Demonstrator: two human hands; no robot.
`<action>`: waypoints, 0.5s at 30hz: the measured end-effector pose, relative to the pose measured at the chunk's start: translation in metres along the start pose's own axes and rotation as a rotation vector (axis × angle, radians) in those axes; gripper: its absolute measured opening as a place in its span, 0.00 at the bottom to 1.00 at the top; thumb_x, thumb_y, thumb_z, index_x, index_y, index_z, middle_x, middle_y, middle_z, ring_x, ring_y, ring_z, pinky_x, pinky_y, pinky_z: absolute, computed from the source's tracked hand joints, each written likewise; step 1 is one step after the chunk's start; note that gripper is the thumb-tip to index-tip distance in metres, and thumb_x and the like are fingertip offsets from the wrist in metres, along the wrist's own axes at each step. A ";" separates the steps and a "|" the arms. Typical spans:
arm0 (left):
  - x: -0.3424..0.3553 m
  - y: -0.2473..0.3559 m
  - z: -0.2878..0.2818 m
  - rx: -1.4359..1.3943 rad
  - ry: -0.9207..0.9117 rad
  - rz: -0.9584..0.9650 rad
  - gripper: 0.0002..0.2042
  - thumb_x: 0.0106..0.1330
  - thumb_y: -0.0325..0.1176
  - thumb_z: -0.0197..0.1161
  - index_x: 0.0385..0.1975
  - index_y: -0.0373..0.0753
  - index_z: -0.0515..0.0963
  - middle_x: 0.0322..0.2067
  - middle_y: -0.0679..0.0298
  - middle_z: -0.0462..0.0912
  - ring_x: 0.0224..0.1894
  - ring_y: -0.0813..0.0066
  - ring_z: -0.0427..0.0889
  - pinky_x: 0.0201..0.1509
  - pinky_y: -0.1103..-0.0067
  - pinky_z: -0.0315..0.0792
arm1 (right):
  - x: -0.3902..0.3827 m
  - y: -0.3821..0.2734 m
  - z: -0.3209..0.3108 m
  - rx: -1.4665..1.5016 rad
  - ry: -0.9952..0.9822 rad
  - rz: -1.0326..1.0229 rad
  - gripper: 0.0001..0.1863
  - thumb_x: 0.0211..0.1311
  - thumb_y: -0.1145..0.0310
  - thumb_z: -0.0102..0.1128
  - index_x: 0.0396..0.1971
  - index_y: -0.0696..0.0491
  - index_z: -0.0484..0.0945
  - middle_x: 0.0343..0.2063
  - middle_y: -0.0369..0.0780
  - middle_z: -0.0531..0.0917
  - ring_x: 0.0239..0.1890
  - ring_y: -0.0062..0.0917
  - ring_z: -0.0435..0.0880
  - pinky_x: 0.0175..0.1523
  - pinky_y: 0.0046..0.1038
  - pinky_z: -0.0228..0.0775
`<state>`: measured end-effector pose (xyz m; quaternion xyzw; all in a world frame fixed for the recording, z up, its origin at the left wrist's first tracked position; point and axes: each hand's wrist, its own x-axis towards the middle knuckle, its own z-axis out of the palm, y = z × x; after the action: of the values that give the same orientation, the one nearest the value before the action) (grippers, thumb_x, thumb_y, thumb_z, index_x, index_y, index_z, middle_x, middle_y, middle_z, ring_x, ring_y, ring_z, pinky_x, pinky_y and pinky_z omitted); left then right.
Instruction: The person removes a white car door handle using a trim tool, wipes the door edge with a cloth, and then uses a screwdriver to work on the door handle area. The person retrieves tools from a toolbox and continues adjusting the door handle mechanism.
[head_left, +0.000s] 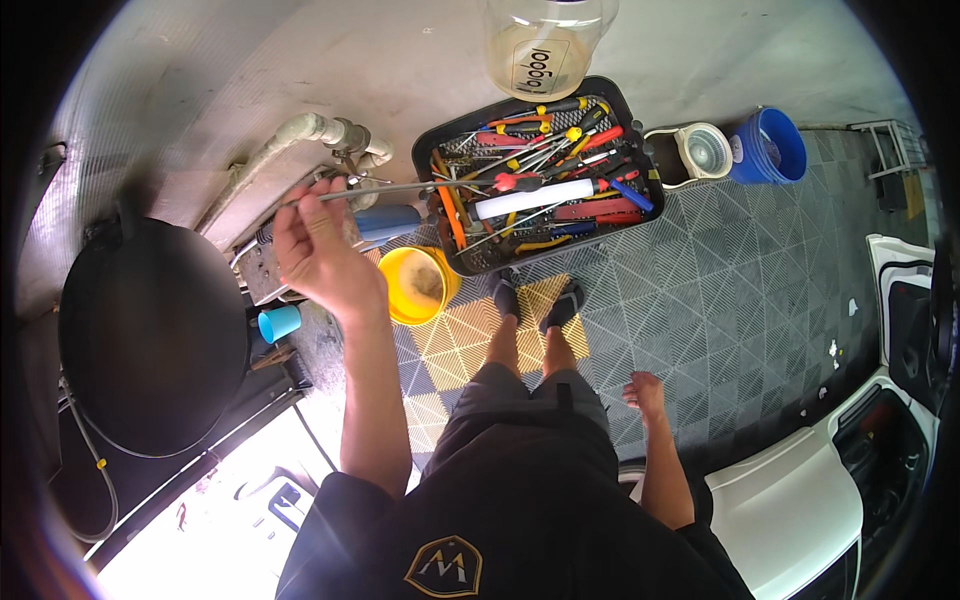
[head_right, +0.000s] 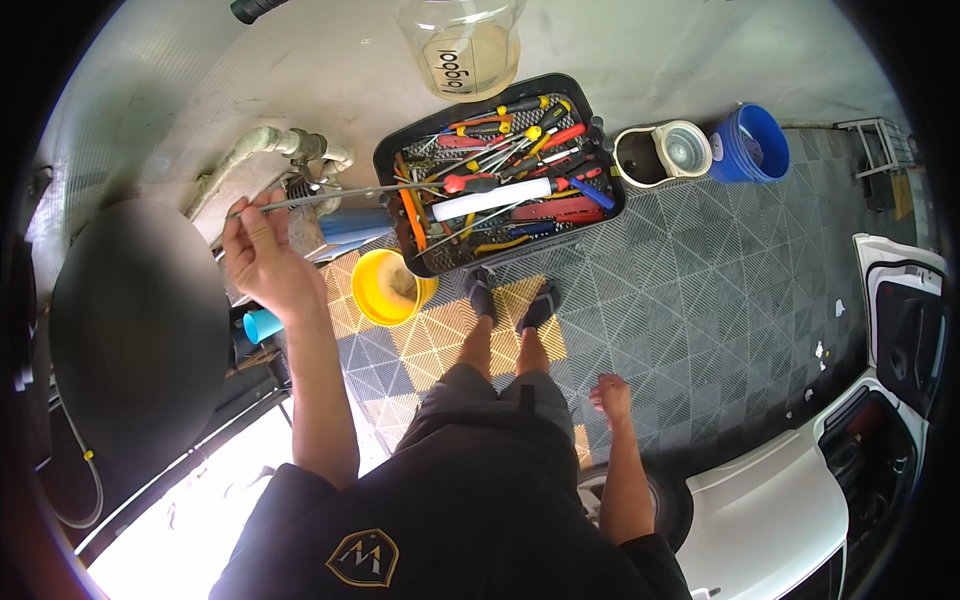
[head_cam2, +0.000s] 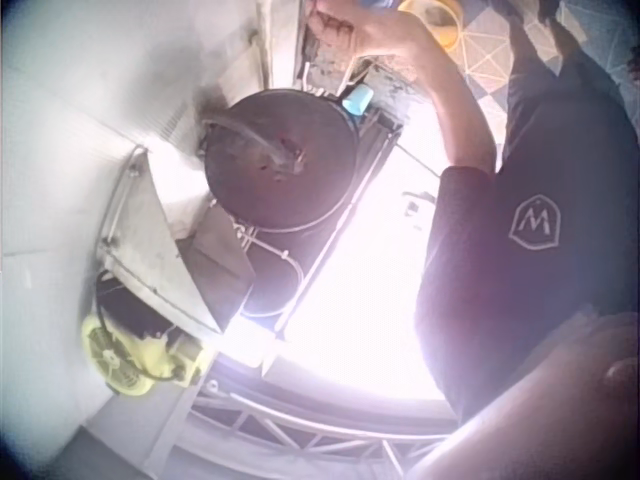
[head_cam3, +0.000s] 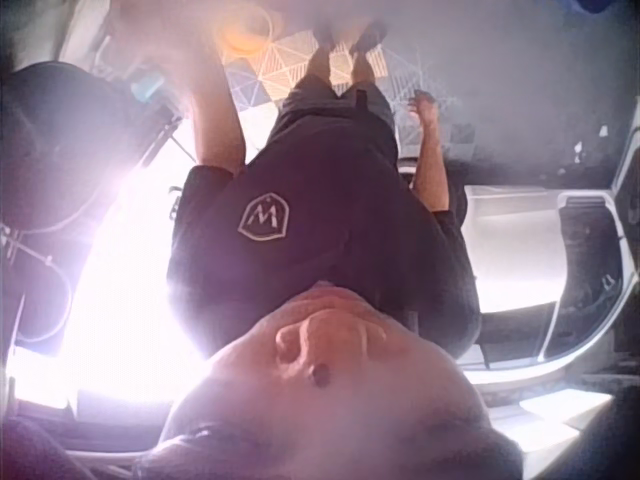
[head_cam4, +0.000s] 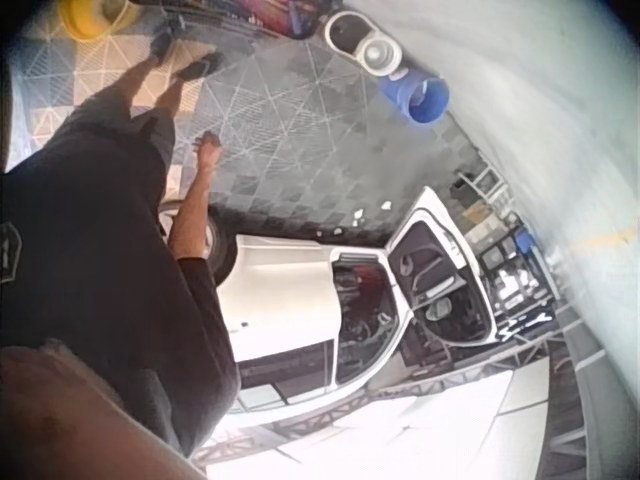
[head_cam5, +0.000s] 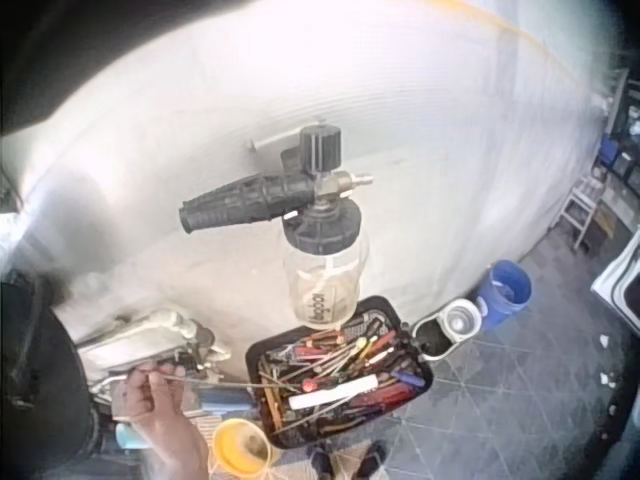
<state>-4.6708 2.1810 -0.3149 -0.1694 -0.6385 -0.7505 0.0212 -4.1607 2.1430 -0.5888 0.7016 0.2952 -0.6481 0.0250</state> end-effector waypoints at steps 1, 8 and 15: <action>-0.004 -0.004 0.008 -0.009 -0.013 0.000 0.09 0.76 0.28 0.56 0.49 0.30 0.74 0.45 0.57 0.82 0.46 0.65 0.86 0.49 0.73 0.84 | 0.000 0.000 -0.001 -0.011 -0.005 0.005 0.18 0.69 0.59 0.54 0.49 0.56 0.78 0.28 0.40 0.83 0.26 0.24 0.82 0.31 0.27 0.73; -0.001 -0.023 0.045 -0.138 0.024 -0.106 0.08 0.78 0.28 0.53 0.47 0.30 0.71 0.46 0.58 0.77 0.54 0.61 0.83 0.56 0.70 0.83 | -0.006 0.005 -0.009 0.053 0.019 -0.018 0.17 0.68 0.61 0.54 0.49 0.57 0.79 0.29 0.41 0.85 0.27 0.24 0.84 0.30 0.27 0.74; -0.031 -0.102 0.018 -0.297 0.069 -0.434 0.04 0.77 0.25 0.51 0.43 0.31 0.68 0.45 0.57 0.76 0.54 0.60 0.82 0.64 0.69 0.80 | -0.013 0.010 -0.007 0.020 0.051 0.082 0.19 0.66 0.60 0.55 0.51 0.55 0.79 0.30 0.40 0.84 0.28 0.25 0.83 0.33 0.29 0.74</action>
<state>-4.6631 2.2119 -0.4184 -0.0038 -0.5417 -0.8282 -0.1436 -4.1500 2.1321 -0.5789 0.7298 0.2602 -0.6312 0.0370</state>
